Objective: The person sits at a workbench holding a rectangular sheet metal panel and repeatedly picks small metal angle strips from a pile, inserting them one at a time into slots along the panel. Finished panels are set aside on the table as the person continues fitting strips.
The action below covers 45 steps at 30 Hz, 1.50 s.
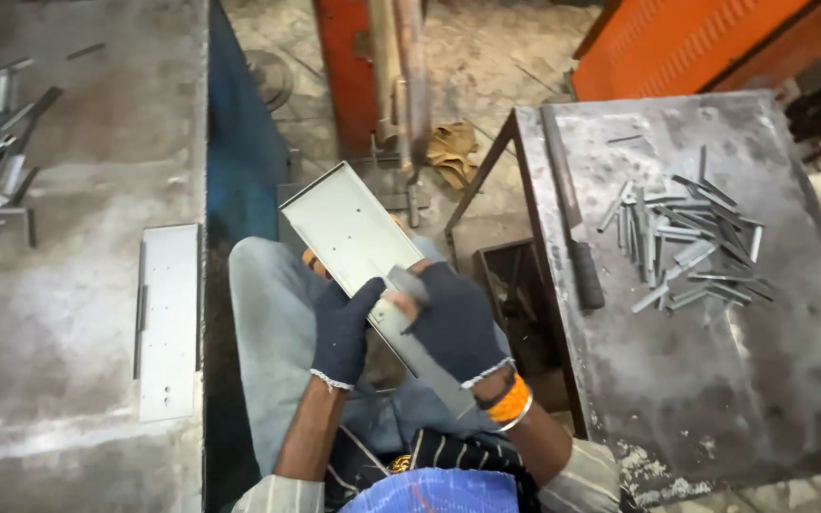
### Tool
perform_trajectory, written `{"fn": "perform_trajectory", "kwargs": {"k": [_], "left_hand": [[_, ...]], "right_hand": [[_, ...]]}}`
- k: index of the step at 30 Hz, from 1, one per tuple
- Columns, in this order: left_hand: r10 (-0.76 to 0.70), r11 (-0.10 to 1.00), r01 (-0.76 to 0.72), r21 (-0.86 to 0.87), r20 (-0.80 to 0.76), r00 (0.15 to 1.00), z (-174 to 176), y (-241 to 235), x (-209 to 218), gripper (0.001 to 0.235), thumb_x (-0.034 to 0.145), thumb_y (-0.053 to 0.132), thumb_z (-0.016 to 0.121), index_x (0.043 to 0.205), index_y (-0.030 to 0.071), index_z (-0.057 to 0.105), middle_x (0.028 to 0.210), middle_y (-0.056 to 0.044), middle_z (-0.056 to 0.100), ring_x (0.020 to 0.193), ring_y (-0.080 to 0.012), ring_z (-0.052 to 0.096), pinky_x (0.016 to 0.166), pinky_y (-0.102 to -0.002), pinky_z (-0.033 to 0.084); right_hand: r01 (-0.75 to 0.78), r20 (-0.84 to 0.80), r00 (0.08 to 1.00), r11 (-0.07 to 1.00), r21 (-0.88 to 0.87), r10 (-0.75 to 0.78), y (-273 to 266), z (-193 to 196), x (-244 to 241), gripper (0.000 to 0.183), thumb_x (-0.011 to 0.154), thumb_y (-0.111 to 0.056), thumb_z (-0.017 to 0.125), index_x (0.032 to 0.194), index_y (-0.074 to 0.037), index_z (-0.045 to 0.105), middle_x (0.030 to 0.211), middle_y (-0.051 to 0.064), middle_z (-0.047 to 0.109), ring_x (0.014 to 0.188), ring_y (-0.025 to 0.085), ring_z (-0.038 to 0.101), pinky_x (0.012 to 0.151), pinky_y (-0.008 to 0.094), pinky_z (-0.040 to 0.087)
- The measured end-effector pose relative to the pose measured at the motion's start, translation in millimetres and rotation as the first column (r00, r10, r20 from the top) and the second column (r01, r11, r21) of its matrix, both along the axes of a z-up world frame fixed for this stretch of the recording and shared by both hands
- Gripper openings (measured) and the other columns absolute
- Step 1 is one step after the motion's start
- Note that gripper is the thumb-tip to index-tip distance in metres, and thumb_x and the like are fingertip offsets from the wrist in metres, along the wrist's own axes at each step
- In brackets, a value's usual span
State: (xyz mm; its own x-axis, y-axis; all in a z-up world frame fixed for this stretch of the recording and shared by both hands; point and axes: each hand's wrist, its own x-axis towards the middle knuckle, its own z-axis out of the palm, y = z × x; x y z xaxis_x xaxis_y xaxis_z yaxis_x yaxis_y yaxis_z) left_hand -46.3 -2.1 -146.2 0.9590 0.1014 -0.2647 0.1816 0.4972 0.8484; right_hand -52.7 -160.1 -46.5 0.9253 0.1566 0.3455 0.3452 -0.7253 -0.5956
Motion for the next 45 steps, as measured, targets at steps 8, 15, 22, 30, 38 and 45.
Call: {"fn": "perform_trajectory", "kwargs": {"k": [8,15,22,30,38,45], "left_hand": [[-0.019,0.988,0.009,0.151,0.064,0.998,22.9,-3.2,-3.9,0.030,0.087,0.013,0.076,0.111,-0.005,0.074,0.100,-0.008,0.077,0.086,-0.0148,0.071,0.076,-0.030,0.057],[0.020,0.975,-0.032,0.221,0.059,0.998,32.7,-3.0,-5.0,0.029,0.085,0.015,0.076,0.107,-0.005,0.075,0.096,-0.008,0.078,0.082,-0.0141,0.073,0.073,-0.029,0.057],[0.029,0.936,-0.037,0.349,0.029,0.999,43.9,8.3,-3.0,0.031,0.084,0.018,0.078,0.105,-0.005,0.076,0.093,-0.010,0.079,0.077,-0.0147,0.072,0.069,-0.029,0.058],[-0.017,0.969,0.005,0.247,0.043,0.999,72.9,22.1,1.0,0.037,0.082,0.018,0.079,0.110,-0.005,0.074,0.096,-0.012,0.079,0.079,-0.0167,0.074,0.072,-0.031,0.060],[-0.131,0.940,0.092,0.328,0.099,0.986,98.0,20.1,-3.0,0.041,0.081,0.018,0.079,0.115,-0.003,0.071,0.098,-0.012,0.078,0.081,-0.0179,0.075,0.072,-0.032,0.062],[-0.150,0.915,0.101,0.392,0.097,0.984,126.4,8.1,1.8,0.042,0.081,0.019,0.079,0.116,-0.002,0.070,0.099,-0.012,0.078,0.082,-0.0187,0.075,0.073,-0.032,0.062]], "right_hand": [[0.108,0.119,0.988,0.993,-0.055,-0.101,16.2,20.3,5.9,0.010,0.093,-0.015,0.069,0.096,-0.006,0.070,0.095,0.015,0.067,0.085,0.036,0.068,0.072,0.046,0.053],[0.054,0.135,0.990,0.991,-0.119,-0.038,25.0,17.0,-7.7,0.017,0.088,-0.011,0.070,0.105,-0.007,0.072,0.097,0.013,0.068,0.086,0.035,0.068,0.072,0.044,0.054],[0.028,0.188,0.982,0.992,-0.125,-0.004,15.9,9.0,7.3,0.027,0.084,-0.011,0.070,0.111,-0.009,0.069,0.102,0.012,0.068,0.089,0.034,0.069,0.075,0.043,0.054],[0.107,0.213,0.974,0.988,-0.111,-0.082,9.4,26.3,17.6,0.031,0.090,-0.021,0.074,0.116,-0.005,0.070,0.077,0.012,0.068,0.065,0.031,0.068,0.060,0.041,0.052],[0.108,0.233,0.971,0.969,-0.222,-0.055,7.3,43.5,13.5,0.028,0.095,-0.017,0.069,0.120,-0.005,0.071,0.070,0.014,0.064,0.059,0.032,0.065,0.055,0.043,0.049],[0.119,0.281,0.958,0.971,-0.207,-0.058,-1.4,63.9,10.6,0.031,0.094,-0.013,0.069,0.122,-0.003,0.071,0.069,0.016,0.062,0.059,0.034,0.064,0.056,0.045,0.048]]}}
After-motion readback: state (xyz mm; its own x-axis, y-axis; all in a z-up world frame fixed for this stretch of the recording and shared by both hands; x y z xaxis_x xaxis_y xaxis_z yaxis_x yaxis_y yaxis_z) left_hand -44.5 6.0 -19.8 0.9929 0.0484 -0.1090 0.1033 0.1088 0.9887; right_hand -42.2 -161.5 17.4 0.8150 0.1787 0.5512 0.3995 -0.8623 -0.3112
